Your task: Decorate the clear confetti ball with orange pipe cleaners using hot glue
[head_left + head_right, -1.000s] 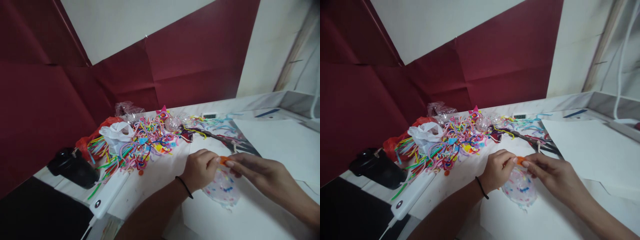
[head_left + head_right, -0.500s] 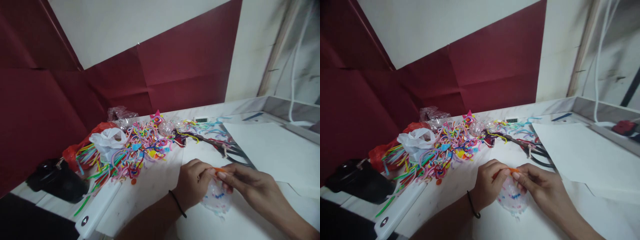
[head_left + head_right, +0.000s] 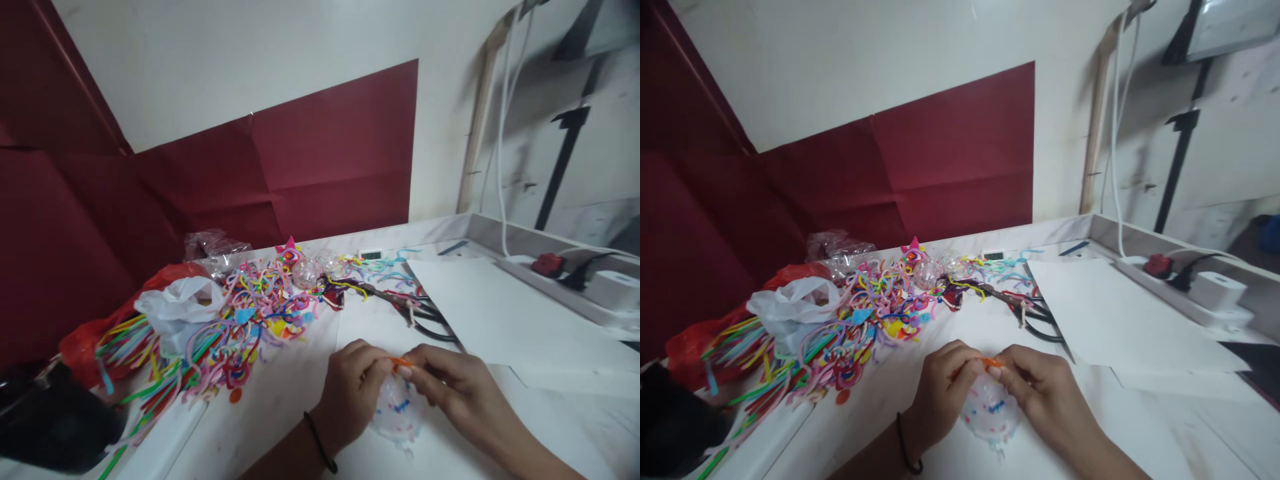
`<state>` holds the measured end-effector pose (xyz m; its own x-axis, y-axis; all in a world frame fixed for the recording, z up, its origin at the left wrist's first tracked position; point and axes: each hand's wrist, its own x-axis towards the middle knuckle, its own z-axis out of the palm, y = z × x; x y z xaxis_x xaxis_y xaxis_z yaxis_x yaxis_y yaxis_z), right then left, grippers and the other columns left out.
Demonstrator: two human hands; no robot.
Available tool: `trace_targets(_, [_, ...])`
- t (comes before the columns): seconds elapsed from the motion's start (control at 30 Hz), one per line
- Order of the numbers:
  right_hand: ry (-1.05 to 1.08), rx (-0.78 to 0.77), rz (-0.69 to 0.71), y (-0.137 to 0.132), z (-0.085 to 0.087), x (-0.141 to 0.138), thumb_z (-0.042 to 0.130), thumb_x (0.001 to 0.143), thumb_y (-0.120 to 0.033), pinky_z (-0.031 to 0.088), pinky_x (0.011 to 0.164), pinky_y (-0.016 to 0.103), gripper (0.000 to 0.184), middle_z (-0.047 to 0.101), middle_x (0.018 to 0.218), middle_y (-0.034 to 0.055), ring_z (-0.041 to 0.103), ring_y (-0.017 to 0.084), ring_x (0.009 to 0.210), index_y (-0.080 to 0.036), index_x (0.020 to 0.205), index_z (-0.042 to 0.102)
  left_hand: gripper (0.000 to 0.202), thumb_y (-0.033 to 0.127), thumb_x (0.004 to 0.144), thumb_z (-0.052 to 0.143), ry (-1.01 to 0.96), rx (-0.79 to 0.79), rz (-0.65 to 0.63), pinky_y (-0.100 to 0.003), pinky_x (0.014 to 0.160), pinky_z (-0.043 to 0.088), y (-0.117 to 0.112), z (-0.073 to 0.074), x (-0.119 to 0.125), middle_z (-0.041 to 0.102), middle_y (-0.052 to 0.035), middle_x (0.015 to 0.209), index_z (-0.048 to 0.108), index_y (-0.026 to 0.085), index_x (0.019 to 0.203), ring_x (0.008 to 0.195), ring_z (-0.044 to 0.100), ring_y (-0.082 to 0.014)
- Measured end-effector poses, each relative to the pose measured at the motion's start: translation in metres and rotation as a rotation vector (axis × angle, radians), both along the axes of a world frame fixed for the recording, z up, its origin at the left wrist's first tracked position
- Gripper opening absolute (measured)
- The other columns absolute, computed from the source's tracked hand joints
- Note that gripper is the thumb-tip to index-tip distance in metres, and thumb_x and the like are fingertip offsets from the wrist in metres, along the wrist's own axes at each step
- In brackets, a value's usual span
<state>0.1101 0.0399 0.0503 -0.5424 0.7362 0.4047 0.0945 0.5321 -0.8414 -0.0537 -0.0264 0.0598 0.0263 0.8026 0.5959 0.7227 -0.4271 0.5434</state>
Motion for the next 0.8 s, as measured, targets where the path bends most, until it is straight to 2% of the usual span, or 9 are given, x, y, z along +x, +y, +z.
trace_targets(0.13, [0.132,-0.310,0.069,0.000,-0.004,-0.005,0.067,0.077,-0.051,0.044,0.047,0.024,0.034,0.059,0.055,-0.0007,0.054,0.014,0.049,-0.017,0.072,0.067,0.024,0.018,0.092,0.047,-0.044,0.002,0.020,-0.024,0.056,0.041,0.001,-0.001,0.005,0.061,-0.0019,0.066,0.063,0.018,0.073,0.063,0.059,-0.0146])
trace_targets(0.23, [0.165,-0.414,0.120,-0.002,-0.004,-0.008,0.068,0.075,-0.054,0.043,0.047,0.024,0.038,0.058,0.053,-0.0011,0.052,0.013,0.047,-0.016,0.072,0.065,0.026,0.017,0.093,0.044,-0.030,0.001,0.011,-0.024,0.056,0.041,0.001,-0.002,0.005,0.061,-0.0018,0.067,0.060,0.019,0.072,0.063,0.058,-0.0144])
trace_targets(0.3, [0.120,-0.335,0.117,-0.002,-0.002,-0.008,0.065,0.079,-0.052,0.041,0.048,0.023,0.036,0.056,0.054,-0.0018,0.051,0.012,0.049,-0.016,0.072,0.065,0.026,0.018,0.094,0.043,0.002,-0.004,0.000,-0.024,0.057,0.041,0.001,-0.003,0.003,0.060,-0.0018,0.068,0.059,0.019,0.073,0.064,0.058,-0.0146])
trace_targets(0.43, [0.010,0.049,0.049,0.000,0.004,-0.003,0.057,0.089,-0.037,0.040,0.056,0.024,0.022,0.057,0.067,-0.0001,0.052,0.013,0.061,-0.018,0.083,0.066,0.024,0.017,0.092,0.043,0.100,-0.015,-0.034,-0.024,0.057,0.039,0.002,-0.008,-0.003,0.058,-0.0017,0.069,0.057,0.020,0.074,0.065,0.057,-0.0148])
trace_targets(0.53, [-0.019,0.260,0.089,0.002,0.005,0.002,0.048,0.095,-0.028,0.042,0.064,0.025,0.023,0.060,0.075,0.0032,0.056,0.015,0.070,-0.018,0.083,0.065,0.026,0.015,0.092,0.043,0.152,-0.009,-0.040,-0.025,0.054,0.035,0.004,-0.011,-0.006,0.055,-0.0010,0.067,0.052,0.020,0.068,0.061,0.053,-0.0144])
trace_targets(0.67, [-0.055,0.350,0.069,0.003,0.005,0.005,0.047,0.095,-0.023,0.040,0.063,0.025,0.024,0.059,0.073,0.0040,0.055,0.014,0.069,-0.017,0.080,0.064,0.024,0.016,0.093,0.043,0.149,-0.004,-0.053,-0.023,0.057,0.038,0.006,-0.013,-0.006,0.058,-0.0006,0.068,0.054,0.019,0.072,0.063,0.056,-0.0139])
trace_targets(0.8, [-0.023,0.347,0.046,0.001,0.007,0.003,0.050,0.093,-0.019,0.038,0.059,0.023,0.024,0.057,0.067,0.0025,0.054,0.013,0.064,-0.016,0.073,0.063,0.025,0.020,0.094,0.044,0.049,-0.014,-0.035,-0.020,0.059,0.042,0.007,-0.010,-0.003,0.058,0.0010,0.067,0.054,0.020,0.071,0.063,0.057,-0.0121])
